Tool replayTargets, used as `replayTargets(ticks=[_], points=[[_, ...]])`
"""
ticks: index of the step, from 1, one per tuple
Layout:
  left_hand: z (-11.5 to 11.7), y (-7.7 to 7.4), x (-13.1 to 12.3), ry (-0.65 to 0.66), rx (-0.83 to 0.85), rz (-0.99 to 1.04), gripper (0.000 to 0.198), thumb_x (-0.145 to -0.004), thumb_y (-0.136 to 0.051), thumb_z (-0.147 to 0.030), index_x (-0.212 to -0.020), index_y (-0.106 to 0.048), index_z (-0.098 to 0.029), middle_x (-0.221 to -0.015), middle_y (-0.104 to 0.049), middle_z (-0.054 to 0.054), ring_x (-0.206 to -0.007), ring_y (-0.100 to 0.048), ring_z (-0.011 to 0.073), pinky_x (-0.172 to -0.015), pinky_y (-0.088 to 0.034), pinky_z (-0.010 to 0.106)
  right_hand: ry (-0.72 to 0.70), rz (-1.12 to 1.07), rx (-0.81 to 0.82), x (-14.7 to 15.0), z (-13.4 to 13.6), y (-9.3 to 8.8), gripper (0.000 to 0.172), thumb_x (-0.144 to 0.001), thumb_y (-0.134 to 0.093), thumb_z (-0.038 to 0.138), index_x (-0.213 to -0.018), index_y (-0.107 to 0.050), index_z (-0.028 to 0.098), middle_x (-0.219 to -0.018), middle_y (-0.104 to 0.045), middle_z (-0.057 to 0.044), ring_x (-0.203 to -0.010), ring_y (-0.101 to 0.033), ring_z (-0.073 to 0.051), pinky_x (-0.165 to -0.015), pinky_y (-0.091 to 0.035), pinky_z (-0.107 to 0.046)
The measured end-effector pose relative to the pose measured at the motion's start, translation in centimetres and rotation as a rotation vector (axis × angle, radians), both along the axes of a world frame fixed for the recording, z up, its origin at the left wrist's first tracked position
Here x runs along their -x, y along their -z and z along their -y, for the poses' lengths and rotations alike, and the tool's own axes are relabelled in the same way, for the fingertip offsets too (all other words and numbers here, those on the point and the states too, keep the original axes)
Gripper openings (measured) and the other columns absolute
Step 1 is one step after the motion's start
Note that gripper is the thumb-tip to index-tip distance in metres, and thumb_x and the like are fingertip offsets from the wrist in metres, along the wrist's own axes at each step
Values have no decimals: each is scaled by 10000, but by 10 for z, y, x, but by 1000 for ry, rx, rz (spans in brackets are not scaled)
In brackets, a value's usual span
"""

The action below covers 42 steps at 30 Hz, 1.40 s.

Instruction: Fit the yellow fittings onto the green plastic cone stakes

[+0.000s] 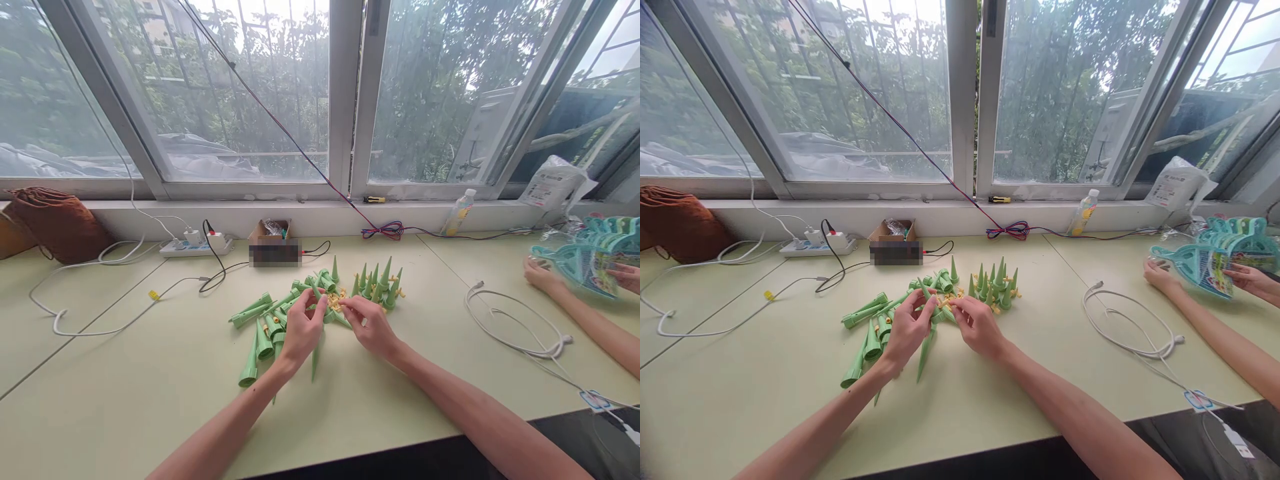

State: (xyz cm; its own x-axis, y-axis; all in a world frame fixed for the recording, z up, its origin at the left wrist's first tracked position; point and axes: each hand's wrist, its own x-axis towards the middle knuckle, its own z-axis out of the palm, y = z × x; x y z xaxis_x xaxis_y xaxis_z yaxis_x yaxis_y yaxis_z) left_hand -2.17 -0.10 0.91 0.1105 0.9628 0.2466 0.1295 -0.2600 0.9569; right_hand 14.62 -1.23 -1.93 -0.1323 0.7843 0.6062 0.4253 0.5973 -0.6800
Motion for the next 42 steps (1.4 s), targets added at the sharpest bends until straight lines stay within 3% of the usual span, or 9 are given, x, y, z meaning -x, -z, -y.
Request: replayTargets(ticks=[5, 28, 42], points=[[0, 1, 1, -3, -2, -11, 266, -910, -572, -452, -1009, -579, -205, -791, -584, -13, -465, -347, 60, -420, -315, 200, 51, -41, -6, 0, 3, -5, 243, -996, -481, 291, -1039, -694, 181, -793, -631, -50, -606, -522, -145, -558, -456, -271], [2, -1, 0, 25, -10, -57, 292, -888, -578, -467, -982, -596, -191, -782, -608, 0, -447, -348, 67, -411, -251, 213, -5, -24, 39, -3, 1, -3, 246, -993, -488, 312, -1020, -706, 201, -798, -580, -49, -648, -539, -156, -542, -458, -264], [1, 0, -1, 54, -43, -107, 286, -895, -566, -456, -990, -600, -189, -808, -555, 1, -440, -337, 52, -407, -224, 208, 48, -23, 41, -2, 0, 0, 231, -999, -488, 335, -1033, -663, 189, -876, -646, -65, -668, -568, -156, -567, -480, -266]])
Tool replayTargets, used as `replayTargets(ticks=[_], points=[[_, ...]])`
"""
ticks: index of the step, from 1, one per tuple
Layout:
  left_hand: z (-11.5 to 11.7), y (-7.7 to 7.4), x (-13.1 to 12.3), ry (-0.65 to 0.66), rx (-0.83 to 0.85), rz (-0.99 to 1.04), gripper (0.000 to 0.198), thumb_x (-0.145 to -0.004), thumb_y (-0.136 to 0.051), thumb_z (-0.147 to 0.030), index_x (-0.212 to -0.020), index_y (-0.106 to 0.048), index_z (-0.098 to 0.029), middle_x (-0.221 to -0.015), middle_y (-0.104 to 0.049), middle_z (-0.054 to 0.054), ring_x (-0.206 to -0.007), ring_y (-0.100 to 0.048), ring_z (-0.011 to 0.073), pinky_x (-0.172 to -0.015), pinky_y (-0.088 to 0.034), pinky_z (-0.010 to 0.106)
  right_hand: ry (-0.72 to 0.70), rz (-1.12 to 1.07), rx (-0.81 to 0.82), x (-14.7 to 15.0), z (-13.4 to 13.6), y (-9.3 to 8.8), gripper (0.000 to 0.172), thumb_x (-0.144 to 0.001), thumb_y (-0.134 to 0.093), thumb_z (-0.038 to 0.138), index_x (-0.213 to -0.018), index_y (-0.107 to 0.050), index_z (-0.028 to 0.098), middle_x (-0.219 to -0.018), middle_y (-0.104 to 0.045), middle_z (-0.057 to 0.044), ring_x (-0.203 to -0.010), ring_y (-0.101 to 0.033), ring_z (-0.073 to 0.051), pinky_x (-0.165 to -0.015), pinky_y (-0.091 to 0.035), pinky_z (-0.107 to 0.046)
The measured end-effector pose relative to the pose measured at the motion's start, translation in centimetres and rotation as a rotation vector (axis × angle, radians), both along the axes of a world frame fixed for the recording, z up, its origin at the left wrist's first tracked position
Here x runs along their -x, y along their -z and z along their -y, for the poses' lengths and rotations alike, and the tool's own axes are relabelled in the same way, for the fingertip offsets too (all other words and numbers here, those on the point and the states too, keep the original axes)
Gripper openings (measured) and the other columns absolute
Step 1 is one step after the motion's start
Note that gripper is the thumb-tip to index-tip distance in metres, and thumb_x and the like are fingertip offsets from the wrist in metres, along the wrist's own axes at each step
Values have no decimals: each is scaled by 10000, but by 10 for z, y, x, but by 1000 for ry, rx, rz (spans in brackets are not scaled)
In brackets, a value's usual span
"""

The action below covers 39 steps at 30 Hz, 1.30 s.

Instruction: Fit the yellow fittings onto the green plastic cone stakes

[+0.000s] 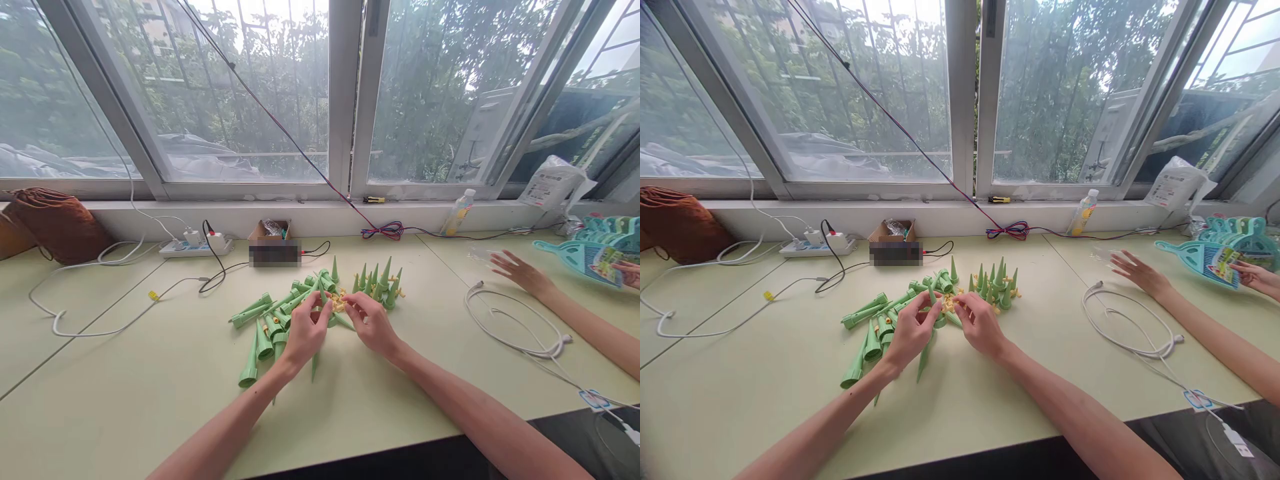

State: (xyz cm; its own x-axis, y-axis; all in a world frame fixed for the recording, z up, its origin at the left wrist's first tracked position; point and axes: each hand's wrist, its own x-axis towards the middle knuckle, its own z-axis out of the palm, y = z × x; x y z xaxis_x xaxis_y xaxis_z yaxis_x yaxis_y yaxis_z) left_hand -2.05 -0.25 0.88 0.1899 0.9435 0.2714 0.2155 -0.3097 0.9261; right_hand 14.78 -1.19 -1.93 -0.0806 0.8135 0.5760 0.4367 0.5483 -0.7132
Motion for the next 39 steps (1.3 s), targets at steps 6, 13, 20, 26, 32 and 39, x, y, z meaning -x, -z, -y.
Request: replayTargets(ticks=[6, 13, 20, 26, 32, 39], points=[[1, 5, 0, 26, -36, -24, 269, -902, -560, -442, -990, -609, -192, -816, -590, 6, -435, -364, 55, -421, -231, 216, -19, -10, 14, 0, 0, 0, 222, -991, -502, 348, -1015, -660, 193, -894, -668, -68, -679, -589, -159, -567, -491, -268], [-1, 0, -1, 23, 25, 20, 302, -884, -580, -465, -968, -606, -176, -816, -609, 13, -445, -405, 63, -395, -271, 210, -47, -11, 14, 1, 2, -4, 220, -980, -527, 371, -983, -660, 195, -888, -672, -59, -606, -562, -134, -536, -479, -255], [0, -4, 1, 31, 30, 34, 323, -891, -576, -463, -1033, -630, -177, -792, -597, 9, -440, -370, 61, -389, -285, 206, -91, -71, 60, 1, 1, 0, 216, -980, -528, 374, -1008, -653, 200, -918, -657, -57, -536, -564, -109, -496, -500, -255], [-1, -3, 1, 34, 24, 27, 323, -895, -573, -472, -1038, -623, -186, -821, -601, 8, -452, -395, 65, -392, -283, 209, -138, -103, 60, -1, 0, 1, 224, -987, -519, 373, -1051, -671, 223, -998, -614, -79, -585, -581, -118, -525, -546, -270], [-2, -3, 1, 52, 16, 24, 291, -896, -578, -440, -1032, -628, -188, -840, -620, 13, -467, -430, 69, -396, -280, 208, -160, -124, 44, -1, 0, 2, 220, -993, -506, 360, -1047, -675, 229, -1002, -596, -79, -610, -583, -128, -554, -557, -284], [-1, -2, 2, 72, 12, 15, 265, -904, -575, -412, -1030, -624, -185, -843, -624, 21, -482, -438, 71, -421, -273, 211, -101, -93, 39, 0, 0, 0, 217, -983, -525, 374, -1000, -667, 211, -903, -630, -58, -569, -563, -120, -519, -511, -259]])
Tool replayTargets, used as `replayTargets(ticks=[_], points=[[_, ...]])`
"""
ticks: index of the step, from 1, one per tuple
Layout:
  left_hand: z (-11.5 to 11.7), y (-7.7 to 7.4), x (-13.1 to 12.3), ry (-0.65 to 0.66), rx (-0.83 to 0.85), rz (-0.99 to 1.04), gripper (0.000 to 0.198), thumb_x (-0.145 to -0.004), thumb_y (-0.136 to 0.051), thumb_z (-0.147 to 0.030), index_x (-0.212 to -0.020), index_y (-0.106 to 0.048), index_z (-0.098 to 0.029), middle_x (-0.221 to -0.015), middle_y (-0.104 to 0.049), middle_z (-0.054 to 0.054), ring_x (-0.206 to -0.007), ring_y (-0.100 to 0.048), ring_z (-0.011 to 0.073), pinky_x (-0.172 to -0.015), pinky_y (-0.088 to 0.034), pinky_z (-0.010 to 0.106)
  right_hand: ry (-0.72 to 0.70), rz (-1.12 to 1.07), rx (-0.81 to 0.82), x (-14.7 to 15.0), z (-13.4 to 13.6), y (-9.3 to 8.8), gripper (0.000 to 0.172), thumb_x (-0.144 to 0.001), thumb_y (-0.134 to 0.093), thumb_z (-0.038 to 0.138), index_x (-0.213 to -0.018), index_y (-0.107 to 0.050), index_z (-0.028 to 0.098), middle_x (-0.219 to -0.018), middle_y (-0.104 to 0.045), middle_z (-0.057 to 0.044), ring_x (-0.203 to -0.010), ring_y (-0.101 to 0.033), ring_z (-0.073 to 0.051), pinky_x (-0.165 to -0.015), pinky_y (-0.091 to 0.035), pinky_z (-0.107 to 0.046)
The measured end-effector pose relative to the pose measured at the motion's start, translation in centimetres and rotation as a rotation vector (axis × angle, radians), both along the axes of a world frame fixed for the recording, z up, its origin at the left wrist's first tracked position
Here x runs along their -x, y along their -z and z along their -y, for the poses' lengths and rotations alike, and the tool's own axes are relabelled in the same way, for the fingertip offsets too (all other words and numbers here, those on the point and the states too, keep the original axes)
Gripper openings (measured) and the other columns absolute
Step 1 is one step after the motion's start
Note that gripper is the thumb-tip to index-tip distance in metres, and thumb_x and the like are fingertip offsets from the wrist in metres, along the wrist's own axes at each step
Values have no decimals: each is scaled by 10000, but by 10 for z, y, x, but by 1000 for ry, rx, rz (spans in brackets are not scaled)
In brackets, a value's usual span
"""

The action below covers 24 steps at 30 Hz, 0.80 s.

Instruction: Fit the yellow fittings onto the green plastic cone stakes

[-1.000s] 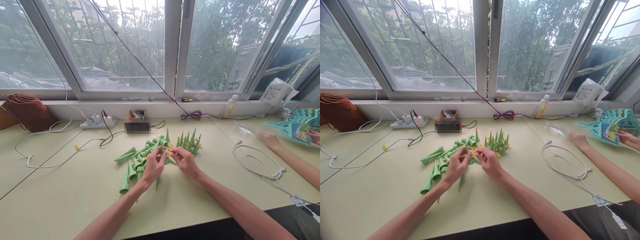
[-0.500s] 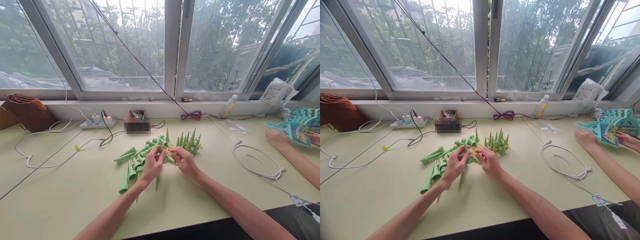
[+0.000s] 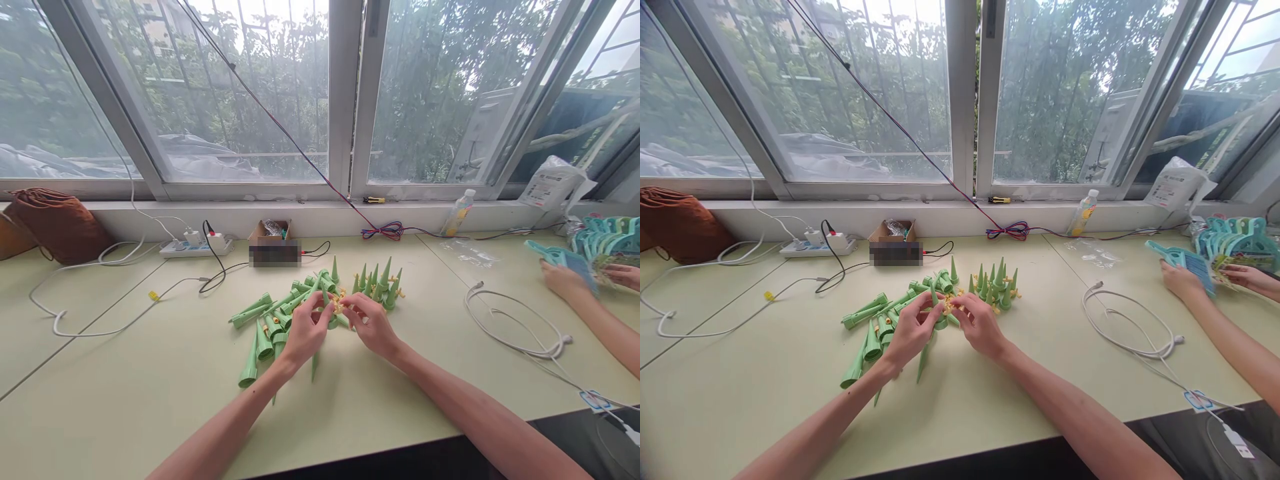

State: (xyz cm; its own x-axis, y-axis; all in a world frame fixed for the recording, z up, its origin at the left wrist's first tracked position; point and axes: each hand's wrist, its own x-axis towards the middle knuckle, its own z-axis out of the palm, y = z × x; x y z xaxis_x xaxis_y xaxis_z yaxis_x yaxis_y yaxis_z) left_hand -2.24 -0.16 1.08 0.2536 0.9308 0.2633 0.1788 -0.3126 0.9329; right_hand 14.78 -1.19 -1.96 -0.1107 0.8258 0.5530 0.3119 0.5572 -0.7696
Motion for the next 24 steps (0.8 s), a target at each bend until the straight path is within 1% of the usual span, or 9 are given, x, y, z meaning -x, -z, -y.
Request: replayTargets(ticks=[3, 6, 11, 13, 18, 21, 24], points=[[0, 2, -1, 15, -4, -8, 234, -898, -583, -386, -1007, -623, -183, -843, -625, 18, -470, -414, 62, -430, -248, 212, 30, 7, -9, 0, 0, 0, 230, -979, -530, 374, -982, -668, 191, -858, -662, -56, -573, -564, -125, -518, -494, -252], [0, 4, -1, 30, -3, -13, 220, -894, -584, -363, -1020, -619, -186, -887, -641, 27, -473, -413, 60, -437, -246, 213, 48, 14, -12, 0, -1, 2, 253, -977, -527, 377, -981, -673, 171, -795, -672, -48, -555, -557, -125, -523, -486, -251], [-1, 5, -1, 32, -5, -25, 222, -904, -571, -362, -1018, -615, -177, -901, -647, 37, -474, -415, 60, -440, -242, 217, 43, 19, 7, 1, -2, 3, 281, -985, -504, 373, -947, -678, 156, -747, -666, -38, -521, -541, -115, -512, -471, -243], [-1, 5, -1, 25, -6, -21, 237, -907, -570, -372, -1031, -615, -175, -892, -644, 37, -481, -428, 64, -443, -252, 217, 51, 21, 8, 1, -1, 1, 263, -980, -514, 365, -949, -675, 159, -783, -675, -43, -531, -554, -115, -516, -474, -243], [0, 3, -1, -2, -15, -4, 246, -914, -567, -395, -1020, -617, -179, -833, -623, 16, -489, -440, 70, -440, -279, 212, 51, 23, -10, 2, 3, -3, 180, -941, -585, 334, -1011, -650, 182, -968, -662, -71, -598, -599, -117, -521, -488, -240], [-1, 2, -1, -3, -14, -1, 239, -909, -574, -395, -1004, -618, -179, -820, -616, 9, -490, -450, 70, -438, -283, 208, 25, 27, -36, 1, 4, -3, 164, -950, -571, 315, -1025, -650, 192, -987, -647, -72, -598, -596, -112, -528, -498, -242], [-1, 3, 0, 0, -16, -6, 236, -899, -585, -382, -1015, -623, -180, -855, -633, 18, -494, -474, 71, -452, -293, 210, 19, 22, -39, 1, 2, -2, 158, -961, -555, 308, -1006, -657, 196, -981, -660, -69, -581, -589, -110, -524, -497, -246]])
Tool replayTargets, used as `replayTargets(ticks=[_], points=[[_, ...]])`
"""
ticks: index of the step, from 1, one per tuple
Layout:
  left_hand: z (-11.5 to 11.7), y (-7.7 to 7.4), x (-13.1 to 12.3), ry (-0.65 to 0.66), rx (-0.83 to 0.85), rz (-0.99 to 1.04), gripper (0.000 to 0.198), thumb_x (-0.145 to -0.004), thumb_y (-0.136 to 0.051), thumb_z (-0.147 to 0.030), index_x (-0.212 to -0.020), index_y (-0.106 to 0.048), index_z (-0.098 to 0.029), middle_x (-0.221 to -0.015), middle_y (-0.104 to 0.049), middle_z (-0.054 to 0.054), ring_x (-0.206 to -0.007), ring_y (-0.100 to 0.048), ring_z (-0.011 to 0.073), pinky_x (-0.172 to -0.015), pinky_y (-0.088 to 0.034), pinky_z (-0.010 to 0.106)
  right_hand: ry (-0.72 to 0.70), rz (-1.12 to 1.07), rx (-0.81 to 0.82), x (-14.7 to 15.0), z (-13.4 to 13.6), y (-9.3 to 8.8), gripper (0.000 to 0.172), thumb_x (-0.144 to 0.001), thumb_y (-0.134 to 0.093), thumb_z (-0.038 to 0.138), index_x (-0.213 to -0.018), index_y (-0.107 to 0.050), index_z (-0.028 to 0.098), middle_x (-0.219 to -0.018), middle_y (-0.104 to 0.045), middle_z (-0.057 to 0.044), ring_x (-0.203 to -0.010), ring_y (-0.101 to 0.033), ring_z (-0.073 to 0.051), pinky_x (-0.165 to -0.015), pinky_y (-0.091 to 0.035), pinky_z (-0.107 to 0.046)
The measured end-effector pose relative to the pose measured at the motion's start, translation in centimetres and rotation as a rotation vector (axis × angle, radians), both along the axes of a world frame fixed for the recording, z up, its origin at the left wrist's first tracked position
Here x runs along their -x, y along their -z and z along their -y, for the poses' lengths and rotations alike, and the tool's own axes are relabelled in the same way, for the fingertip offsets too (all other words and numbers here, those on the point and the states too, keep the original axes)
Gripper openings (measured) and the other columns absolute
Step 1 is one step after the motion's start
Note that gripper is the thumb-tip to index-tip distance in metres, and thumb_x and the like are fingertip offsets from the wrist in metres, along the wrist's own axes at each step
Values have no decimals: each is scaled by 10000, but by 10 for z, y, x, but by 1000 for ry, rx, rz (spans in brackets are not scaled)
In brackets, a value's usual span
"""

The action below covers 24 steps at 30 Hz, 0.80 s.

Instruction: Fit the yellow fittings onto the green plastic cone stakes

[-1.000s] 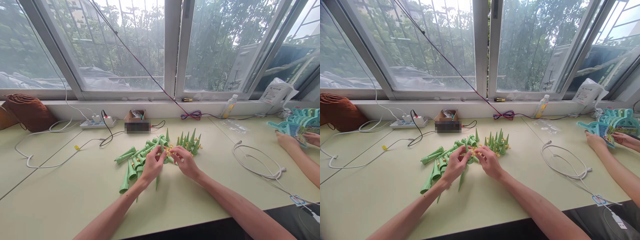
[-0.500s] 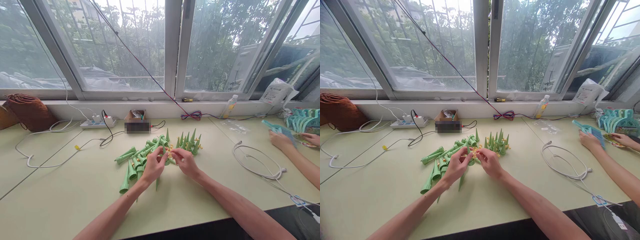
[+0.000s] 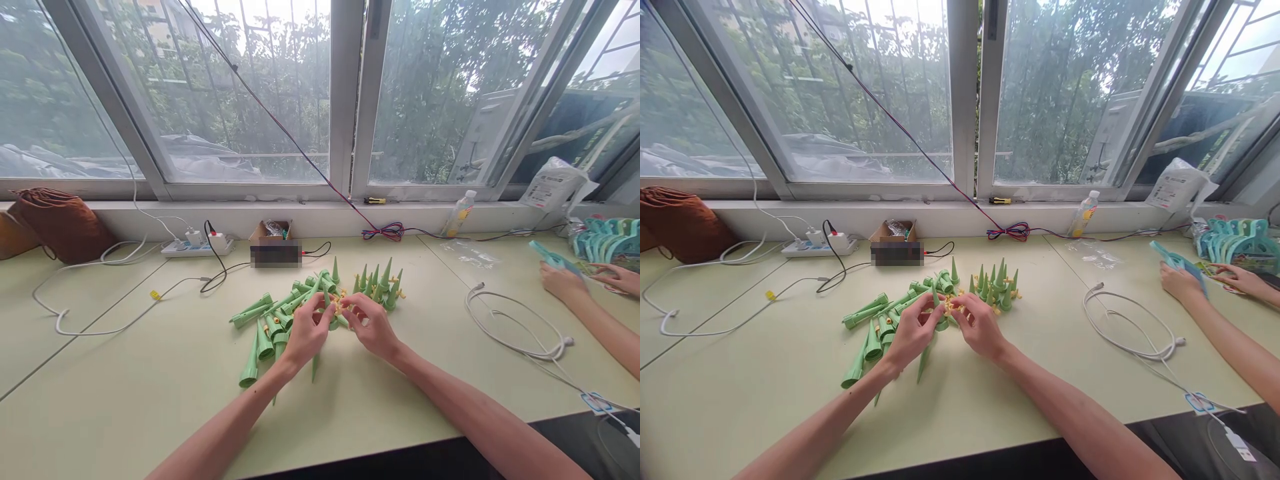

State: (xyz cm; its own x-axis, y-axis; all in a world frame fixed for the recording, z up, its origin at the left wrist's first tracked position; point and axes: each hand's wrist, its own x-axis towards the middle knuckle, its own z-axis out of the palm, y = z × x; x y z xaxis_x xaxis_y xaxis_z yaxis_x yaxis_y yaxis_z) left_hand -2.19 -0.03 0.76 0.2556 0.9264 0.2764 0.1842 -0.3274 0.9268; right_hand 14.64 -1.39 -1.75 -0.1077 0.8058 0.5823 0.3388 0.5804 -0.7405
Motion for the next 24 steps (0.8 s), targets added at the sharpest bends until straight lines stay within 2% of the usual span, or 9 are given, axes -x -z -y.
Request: replayTargets(ticks=[8, 18, 24], points=[[-1, 6, 0, 6, -27, -37, 212, -908, -562, -353, -1022, -616, -183, -906, -657, 33, -474, -459, 64, -447, -263, 218, -3, -26, 57, -1, -3, 4, 160, -958, -567, 322, -976, -654, 189, -947, -682, -55, -518, -555, -96, -511, -463, -250], [0, 6, 1, 10, -39, -42, 174, -911, -557, -353, -955, -600, -190, -877, -651, 20, -463, -432, 63, -442, -247, 224, 9, -22, 69, -2, -2, 2, 217, -963, -556, 371, -982, -661, 182, -881, -675, -52, -526, -549, -109, -507, -462, -251], [0, 0, 0, 11, 55, 8, 235, -881, -595, -390, -992, -619, -184, -866, -665, 31, -518, -483, 92, -457, -312, 219, 21, -38, 55, -2, -3, 3, 195, -944, -584, 356, -989, -670, 187, -907, -698, -61, -601, -617, -135, -553, -523, -266]])
